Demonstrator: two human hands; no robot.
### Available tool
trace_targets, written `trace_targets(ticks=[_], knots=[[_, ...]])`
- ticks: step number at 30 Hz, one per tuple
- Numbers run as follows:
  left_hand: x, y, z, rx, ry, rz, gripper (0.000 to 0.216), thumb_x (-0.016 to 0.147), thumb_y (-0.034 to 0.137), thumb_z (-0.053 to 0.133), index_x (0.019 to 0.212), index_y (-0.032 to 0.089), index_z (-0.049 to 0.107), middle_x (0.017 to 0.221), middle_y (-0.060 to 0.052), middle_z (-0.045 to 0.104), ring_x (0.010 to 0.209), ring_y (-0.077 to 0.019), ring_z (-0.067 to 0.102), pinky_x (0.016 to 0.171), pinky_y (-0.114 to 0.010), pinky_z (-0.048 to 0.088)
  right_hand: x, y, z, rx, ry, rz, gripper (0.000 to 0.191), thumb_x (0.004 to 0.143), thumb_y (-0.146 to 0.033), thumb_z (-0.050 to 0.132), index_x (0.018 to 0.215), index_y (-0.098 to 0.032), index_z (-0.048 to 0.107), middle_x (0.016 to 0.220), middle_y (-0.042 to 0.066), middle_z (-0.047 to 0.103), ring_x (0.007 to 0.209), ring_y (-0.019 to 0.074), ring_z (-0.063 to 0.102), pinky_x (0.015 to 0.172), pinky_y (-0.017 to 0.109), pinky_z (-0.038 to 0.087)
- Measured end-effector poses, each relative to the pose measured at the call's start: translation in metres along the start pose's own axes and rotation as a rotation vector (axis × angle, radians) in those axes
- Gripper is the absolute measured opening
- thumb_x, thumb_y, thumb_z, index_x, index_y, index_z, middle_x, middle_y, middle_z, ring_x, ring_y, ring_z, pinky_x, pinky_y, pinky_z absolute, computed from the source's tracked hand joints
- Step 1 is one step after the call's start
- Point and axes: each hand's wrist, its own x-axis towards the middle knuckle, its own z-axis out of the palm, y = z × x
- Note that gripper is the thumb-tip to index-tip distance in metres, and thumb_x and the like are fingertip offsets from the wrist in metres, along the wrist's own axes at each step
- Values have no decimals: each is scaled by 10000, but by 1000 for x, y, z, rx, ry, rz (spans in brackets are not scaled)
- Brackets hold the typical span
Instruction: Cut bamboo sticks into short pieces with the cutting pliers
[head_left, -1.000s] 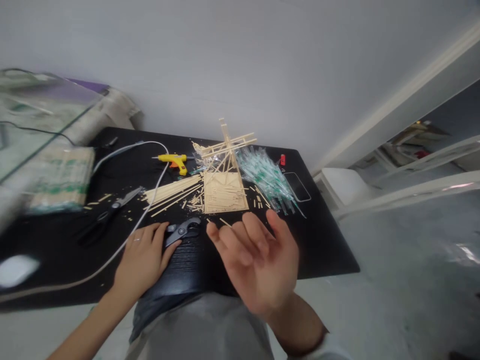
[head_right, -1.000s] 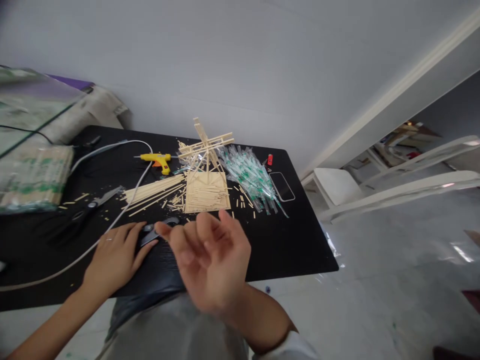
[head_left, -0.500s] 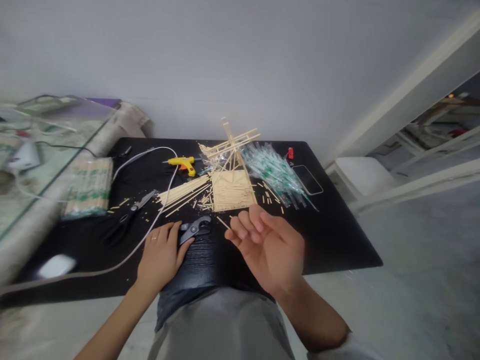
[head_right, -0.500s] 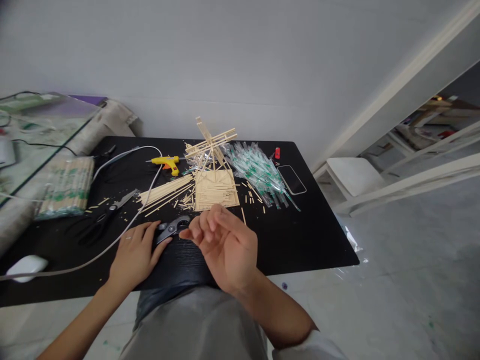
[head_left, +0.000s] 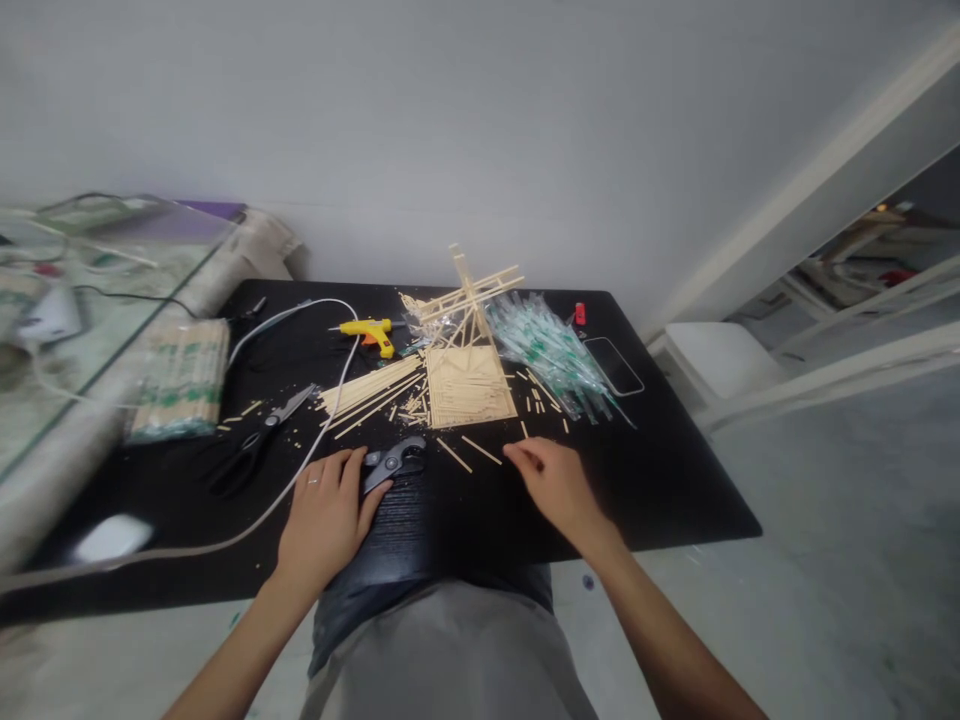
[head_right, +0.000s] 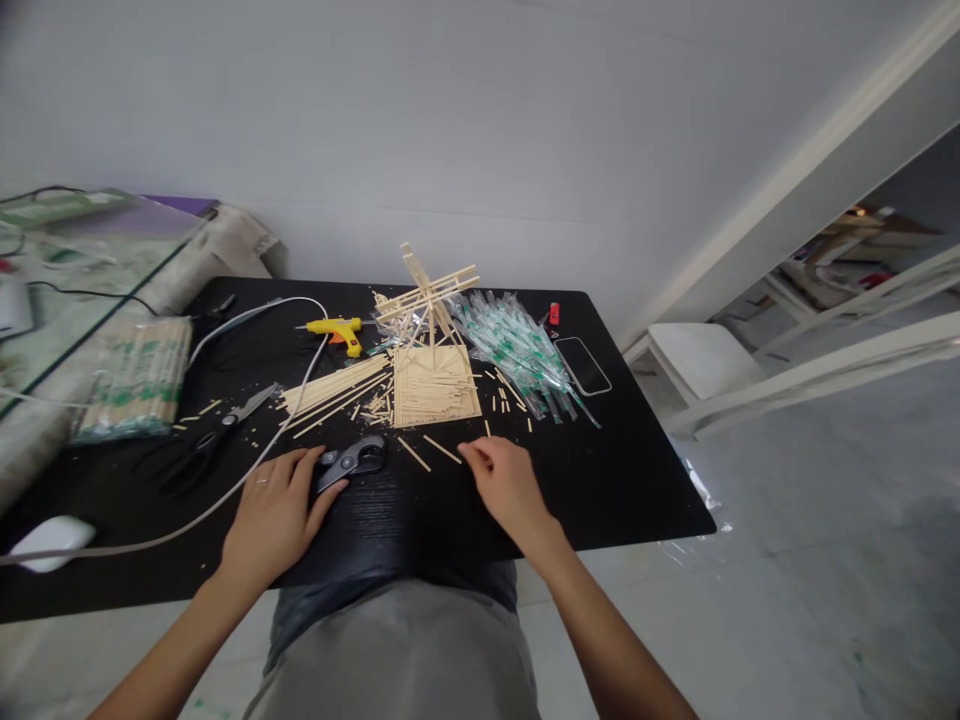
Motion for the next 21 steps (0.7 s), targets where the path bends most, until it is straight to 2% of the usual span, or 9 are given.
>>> trace_targets(ticks=[2,5,7,10,14,21], knots=[[0,0,0,4,2,3,591,1009,539,451,1301,50,609,1185,-210,660,1065,-351,597,961,-487,475,3,-9,23,-137,7,-87,89,930,-276,700,940,-192,728,986,94,744,968,252,691,917,386,529],[0,0,0,3,0,2,585,1009,539,451,1308,60,600,1191,-206,657,1073,-349,596,959,-485,477,11,-20,54,-269,-46,-147,225,901,-251,749,1102,-167,692,1100,125,703,1077,276,647,967,400,509],[0,0,1,1,5,4,578,1009,535,455,1308,61,598,1192,-202,657,1076,-348,597,965,-483,474,17,-22,64,-335,-99,-151,179,928,-201,708,1100,-160,678,1091,118,696,1066,267,638,963,388,500],[0,0,1,-3,16,4,576,1007,533,461,1306,61,599,1192,-202,658,1078,-350,599,966,-481,472,24,-19,62,-398,-170,-137,124,962,-109,627,1068,-159,668,1039,93,704,998,232,648,909,338,497],[0,1,1,-23,10,-4,572,1002,527,473,1307,61,603,1191,-206,660,1084,-356,596,972,-498,472,27,-14,48,-462,-243,-139,67,956,-102,636,964,-161,666,952,80,713,909,222,661,819,315,485],[0,1,2,-54,9,-9,562,1004,534,463,1297,80,615,1195,-205,663,1077,-354,599,963,-509,480,26,-23,40,-645,-319,-204,134,965,-74,574,878,-147,646,918,125,688,880,263,630,802,351,449]])
